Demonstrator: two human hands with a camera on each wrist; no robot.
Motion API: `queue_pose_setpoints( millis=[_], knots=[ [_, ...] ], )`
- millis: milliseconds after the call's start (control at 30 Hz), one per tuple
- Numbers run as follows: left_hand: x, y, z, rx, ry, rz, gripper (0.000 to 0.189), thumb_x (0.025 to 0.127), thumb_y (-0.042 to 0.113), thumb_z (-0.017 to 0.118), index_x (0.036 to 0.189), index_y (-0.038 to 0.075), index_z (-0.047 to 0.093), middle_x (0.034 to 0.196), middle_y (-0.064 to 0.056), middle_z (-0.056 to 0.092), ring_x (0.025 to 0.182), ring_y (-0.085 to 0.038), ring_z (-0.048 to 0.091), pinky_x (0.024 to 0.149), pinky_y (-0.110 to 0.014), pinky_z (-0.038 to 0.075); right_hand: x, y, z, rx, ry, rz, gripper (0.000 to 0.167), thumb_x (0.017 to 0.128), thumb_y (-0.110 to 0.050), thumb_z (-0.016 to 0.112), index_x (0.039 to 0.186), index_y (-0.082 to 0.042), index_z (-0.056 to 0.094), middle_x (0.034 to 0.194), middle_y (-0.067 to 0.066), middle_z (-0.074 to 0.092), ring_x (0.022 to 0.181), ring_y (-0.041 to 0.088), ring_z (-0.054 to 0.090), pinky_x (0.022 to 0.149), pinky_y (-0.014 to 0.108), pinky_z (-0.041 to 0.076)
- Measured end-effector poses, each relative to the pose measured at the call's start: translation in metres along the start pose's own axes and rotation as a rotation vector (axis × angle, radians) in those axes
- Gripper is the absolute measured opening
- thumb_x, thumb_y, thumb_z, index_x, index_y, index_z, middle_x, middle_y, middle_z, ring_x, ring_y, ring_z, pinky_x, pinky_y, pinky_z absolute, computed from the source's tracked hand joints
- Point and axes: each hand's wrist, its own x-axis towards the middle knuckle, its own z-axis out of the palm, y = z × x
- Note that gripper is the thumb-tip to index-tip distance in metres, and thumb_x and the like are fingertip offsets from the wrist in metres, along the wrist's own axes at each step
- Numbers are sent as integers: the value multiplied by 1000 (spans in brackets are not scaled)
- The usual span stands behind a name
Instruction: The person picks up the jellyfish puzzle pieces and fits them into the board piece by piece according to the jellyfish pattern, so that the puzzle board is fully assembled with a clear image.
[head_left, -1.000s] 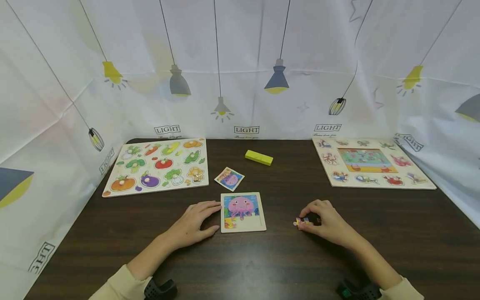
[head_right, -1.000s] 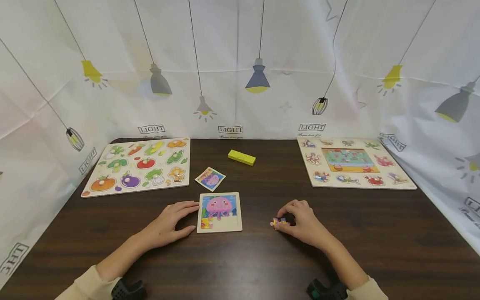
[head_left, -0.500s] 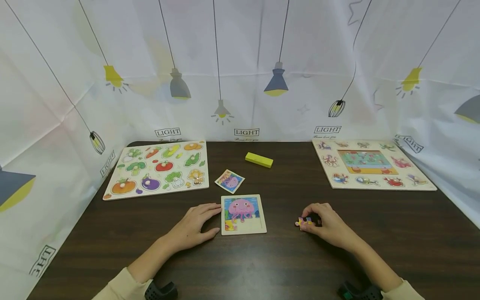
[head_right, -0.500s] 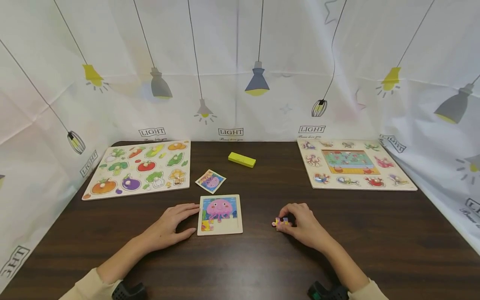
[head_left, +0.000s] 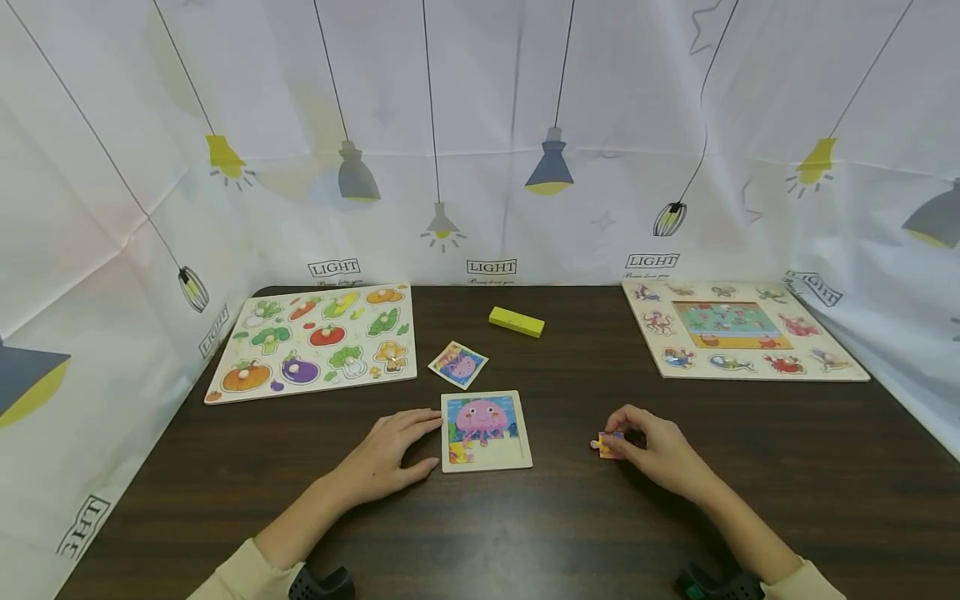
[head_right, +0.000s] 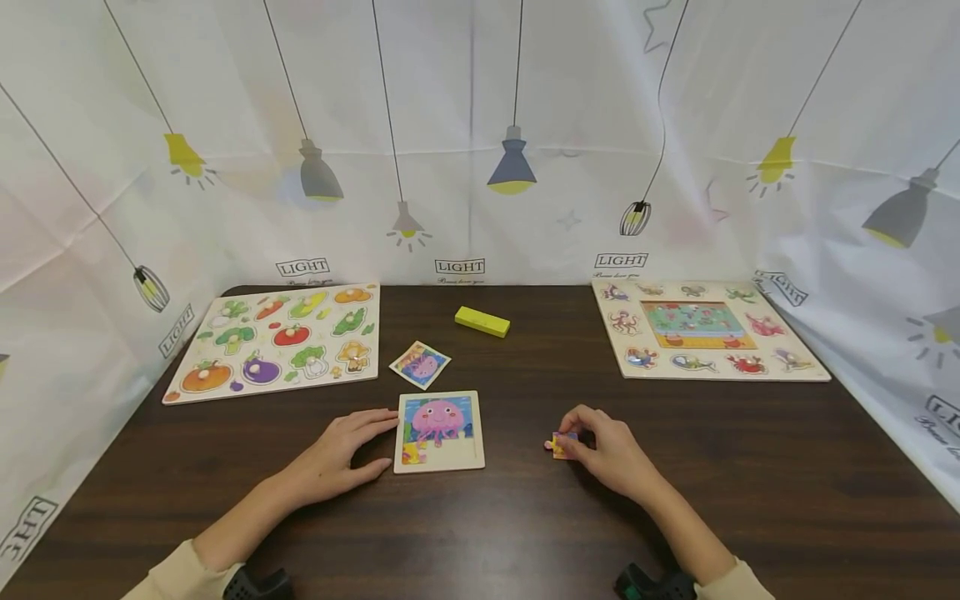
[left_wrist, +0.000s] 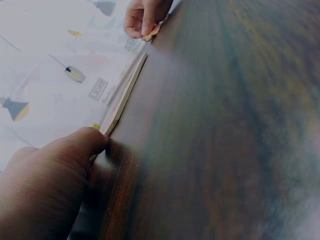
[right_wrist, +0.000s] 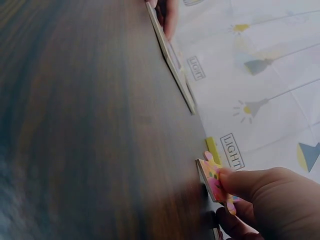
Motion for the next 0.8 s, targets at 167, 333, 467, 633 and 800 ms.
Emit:
queue_pose_setpoints(
  millis=[167, 333, 467, 633, 800],
  knots=[
    [0, 0, 0, 5, 3, 1, 53, 87, 36, 61, 131, 8, 51, 133, -7, 47, 124, -20, 39, 97, -45, 31, 1, 1, -1, 44, -14, 38, 8, 87, -12, 63, 92, -15, 58, 71, -9, 58, 66, 7, 55, 63, 26, 44],
    [0, 1, 0, 6, -1, -5, 53, 87, 36, 61, 131, 8, 50, 134, -7, 46, 124, -20, 39, 97, -45, 31, 4, 0, -3, 67, -17, 45, 7, 88, -13, 61, 95, -15, 59, 69, -8, 57, 65, 9, 55, 61, 26, 43],
    [-1, 0, 1, 3, 2, 1, 54, 87, 36, 61, 131, 8, 50, 133, -7, 46, 124, -20, 39, 97, -45, 31, 6, -3, -5, 73, -23, 49, 9, 89, -15, 60, 98, -15, 60, 69, -7, 57, 66, 10, 54, 61, 26, 43],
    [-1, -1, 2, 5, 11, 8, 53, 87, 36, 61, 131, 8, 51, 133, -8, 47, 124, -21, 40, 96, -45, 31, 9, -6, -7, 35, -20, 21, 12, 90, -16, 60, 101, -14, 63, 77, -10, 60, 74, 9, 55, 67, 28, 46],
    [-1, -1, 2, 1, 7, 4, 53, 87, 36, 61, 131, 8, 50, 133, -8, 46, 124, -21, 40, 96, -46, 31, 13, -11, -9, 8, -17, -7, 14, 89, -16, 60, 102, -14, 66, 90, -10, 63, 81, 9, 56, 76, 34, 49]
  ],
)
